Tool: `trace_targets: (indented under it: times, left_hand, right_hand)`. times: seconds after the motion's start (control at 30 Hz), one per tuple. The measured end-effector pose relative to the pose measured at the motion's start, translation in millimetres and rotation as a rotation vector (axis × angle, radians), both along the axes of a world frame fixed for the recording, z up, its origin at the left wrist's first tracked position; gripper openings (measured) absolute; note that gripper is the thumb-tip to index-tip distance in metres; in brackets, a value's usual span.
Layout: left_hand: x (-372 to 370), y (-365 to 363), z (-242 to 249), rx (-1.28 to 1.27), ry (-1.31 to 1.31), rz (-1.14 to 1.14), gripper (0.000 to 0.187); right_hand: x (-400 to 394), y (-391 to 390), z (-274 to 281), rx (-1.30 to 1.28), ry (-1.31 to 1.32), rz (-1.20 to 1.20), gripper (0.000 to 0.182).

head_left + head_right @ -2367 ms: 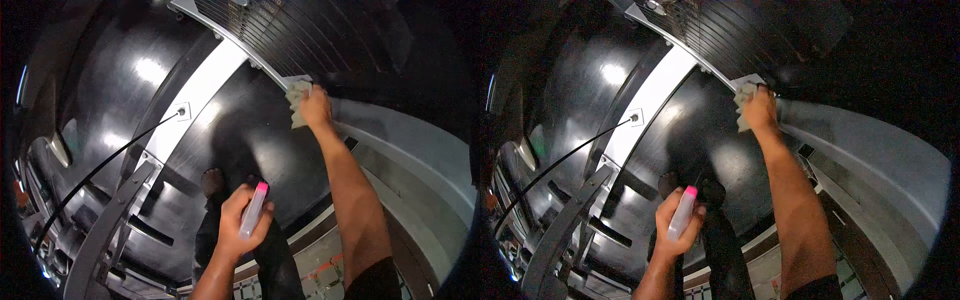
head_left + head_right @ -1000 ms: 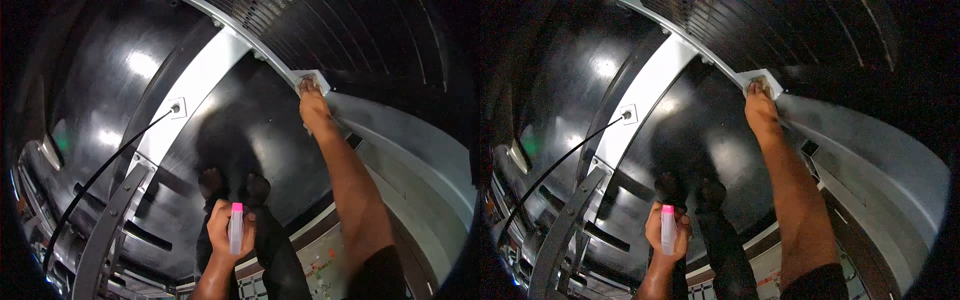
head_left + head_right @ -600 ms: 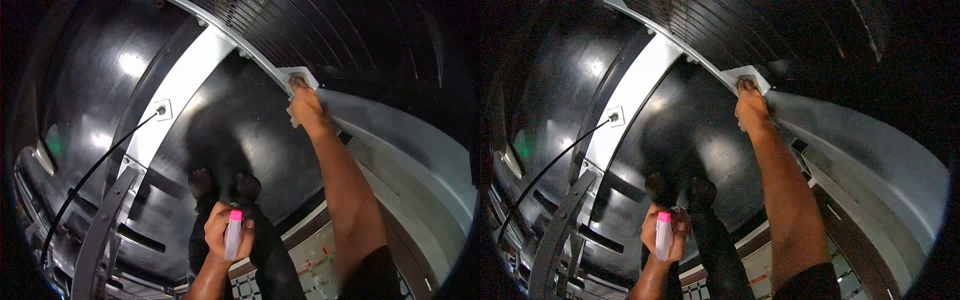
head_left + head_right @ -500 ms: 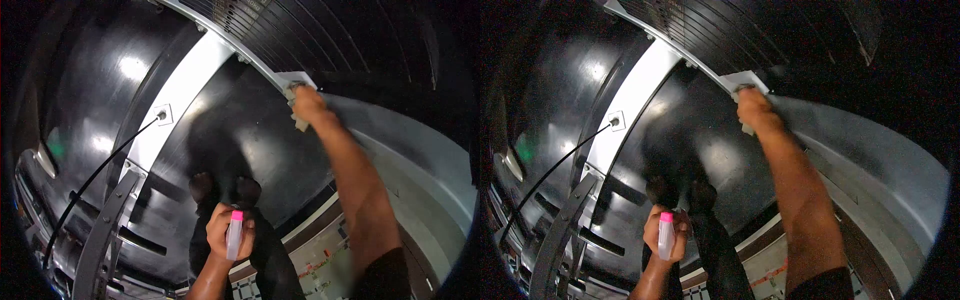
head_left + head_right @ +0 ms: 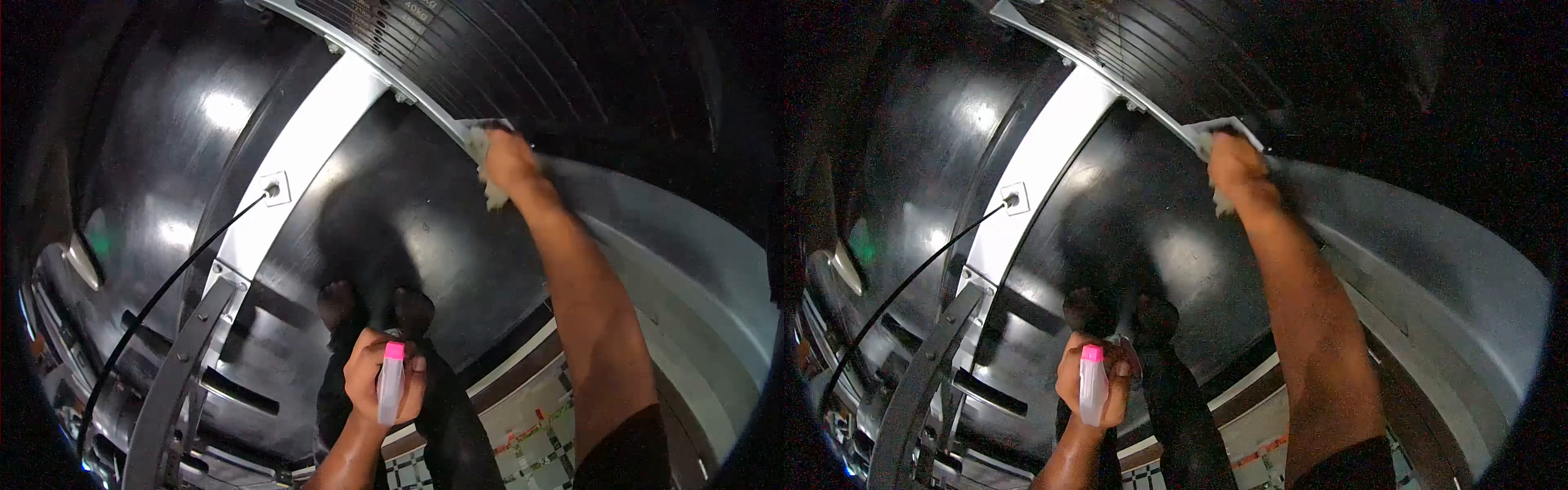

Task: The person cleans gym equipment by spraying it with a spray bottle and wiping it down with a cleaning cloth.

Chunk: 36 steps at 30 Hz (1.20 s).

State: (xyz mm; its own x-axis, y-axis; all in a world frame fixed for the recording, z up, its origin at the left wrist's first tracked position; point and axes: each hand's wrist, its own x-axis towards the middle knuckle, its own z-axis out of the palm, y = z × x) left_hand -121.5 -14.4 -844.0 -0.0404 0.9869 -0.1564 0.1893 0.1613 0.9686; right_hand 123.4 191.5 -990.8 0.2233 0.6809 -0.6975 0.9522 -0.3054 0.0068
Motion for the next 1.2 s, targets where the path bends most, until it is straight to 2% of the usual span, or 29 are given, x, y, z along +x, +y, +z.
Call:
trace_targets:
  times: [0.03,0.13,0.17,0.2,0.27,0.37,0.47,0.5,0.6,0.63,0.73,0.83,0.93,1.03,1.1,1.2]
  left_hand:
    - [-0.4,2.1,-1.0,0.018,-0.009,0.012,0.022]
    - [-2.0,-1.5,-5.2,0.017,-0.025,0.023,0.021]
    - [-2.6,-0.5,-7.6,0.022,-0.009,0.023,0.021]
    - [-4.4,-0.3,-8.0,0.02,0.008,0.02,0.021]
    - [-5.8,-2.8,-5.9,0.007,0.022,0.022,0.021]
    - [-3.7,-7.3,-11.3,0.023,-0.023,0.055,0.02]
    - [-6.2,-1.4,-2.1,-0.004,0.026,-0.002,0.011]
    - [-6.6,-3.5,-5.4,0.011,0.018,0.012,0.012]
    - [-13.9,-12.5,-17.6,-0.065,-0.001,0.124,0.018]
    - [-18.2,-11.0,-15.3,-0.077,0.049,0.12,0.017]
    - [-28.0,-0.1,-9.7,-0.11,0.14,0.136,0.014]
    - [-36.2,1.0,-15.4,-0.105,0.156,0.206,0.012]
    - [-42.1,-3.5,-16.9,-0.186,0.096,0.258,0.013]
    - [-51.5,-0.8,-17.5,-0.132,0.086,0.191,0.014]
    - [-54.1,7.1,-11.6,-0.1,0.14,0.175,0.014]
    - [-58.4,7.8,-14.5,-0.12,0.133,0.191,0.013]
  right_hand:
    - [0.8,3.3,-14.3,0.132,-0.069,-0.023,0.04]
    - [7.5,-7.2,-47.4,0.112,0.011,0.12,0.037]
    - [-0.2,-21.4,-68.4,0.239,0.017,-0.107,0.044]
    - [-4.5,-53.4,-76.5,0.743,-0.127,0.301,0.05]
    - [6.0,-69.3,-75.1,0.679,-0.082,0.343,0.058]
    - [-22.0,-28.2,14.4,-0.021,-0.037,0.08,0.036]
    - [-27.1,10.7,12.9,-0.011,-0.05,-0.091,0.033]
    - [-27.7,12.7,9.1,0.002,-0.001,-0.088,0.042]
    - [-15.8,-33.8,-50.6,0.457,0.008,0.128,0.06]
    - [-12.5,-44.4,-54.6,0.429,0.052,0.13,0.068]
    - [5.0,-58.8,-35.9,0.344,0.048,0.384,0.057]
    - [-11.1,-52.6,-1.5,-0.098,0.035,0.221,0.05]
    - [-50.0,-62.6,14.1,-0.19,0.22,0.072,0.042]
    - [-87.0,-67.3,25.1,-0.017,0.558,0.052,0.041]
    - [-107.6,-57.6,26.9,0.057,0.709,-0.083,0.042]
    - [-131.0,-42.7,11.6,0.309,0.812,-0.157,0.047]
